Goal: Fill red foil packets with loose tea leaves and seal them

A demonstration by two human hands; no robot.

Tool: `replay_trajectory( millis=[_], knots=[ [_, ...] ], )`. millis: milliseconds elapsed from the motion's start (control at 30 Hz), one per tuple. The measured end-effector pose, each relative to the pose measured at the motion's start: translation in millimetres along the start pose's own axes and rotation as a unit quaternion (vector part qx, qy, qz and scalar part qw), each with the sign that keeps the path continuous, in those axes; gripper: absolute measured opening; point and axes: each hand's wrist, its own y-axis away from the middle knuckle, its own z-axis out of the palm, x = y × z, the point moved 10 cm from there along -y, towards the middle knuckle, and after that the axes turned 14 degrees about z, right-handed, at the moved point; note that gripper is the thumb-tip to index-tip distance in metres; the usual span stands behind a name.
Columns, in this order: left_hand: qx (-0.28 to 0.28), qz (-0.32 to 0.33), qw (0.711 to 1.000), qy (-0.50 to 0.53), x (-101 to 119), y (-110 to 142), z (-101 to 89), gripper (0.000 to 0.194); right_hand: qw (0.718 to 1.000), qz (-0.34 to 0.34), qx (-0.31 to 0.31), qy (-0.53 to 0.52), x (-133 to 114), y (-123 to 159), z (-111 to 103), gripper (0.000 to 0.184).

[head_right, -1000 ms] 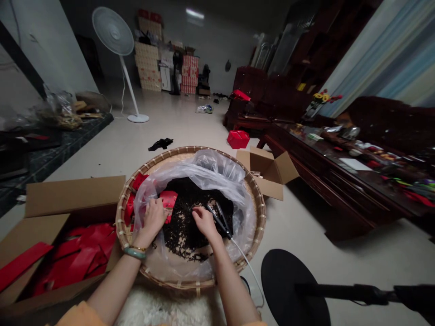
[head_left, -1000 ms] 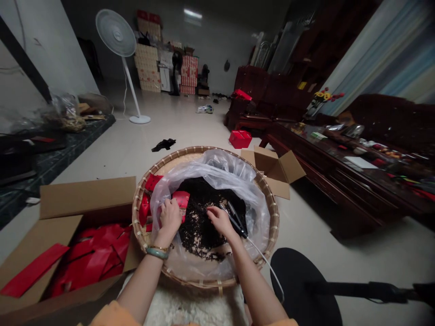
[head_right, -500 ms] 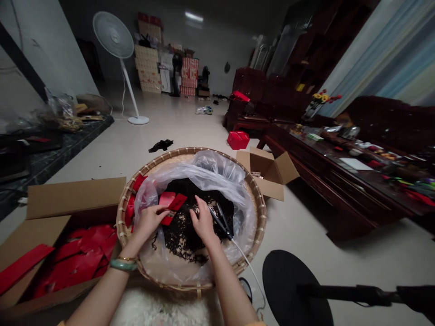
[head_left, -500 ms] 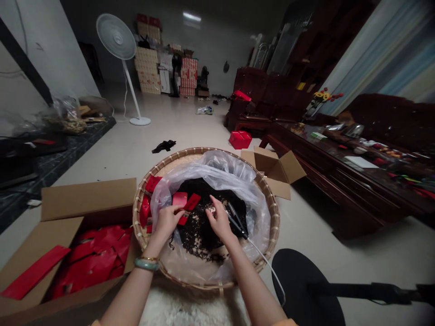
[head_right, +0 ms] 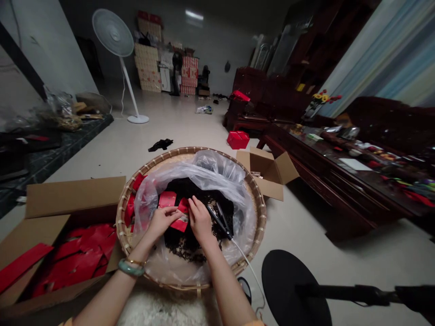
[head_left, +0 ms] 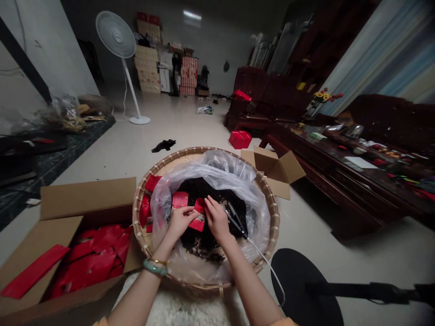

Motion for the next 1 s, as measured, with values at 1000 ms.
replay_trajectory(
  millis=[1000],
  knots=[
    [0.022, 0.018, 0.998, 0.051, 2, 6, 7.1, 0.038, 0.996, 0.036, 0.039, -0.073, 9, 1, -13, 0.031]
  ],
)
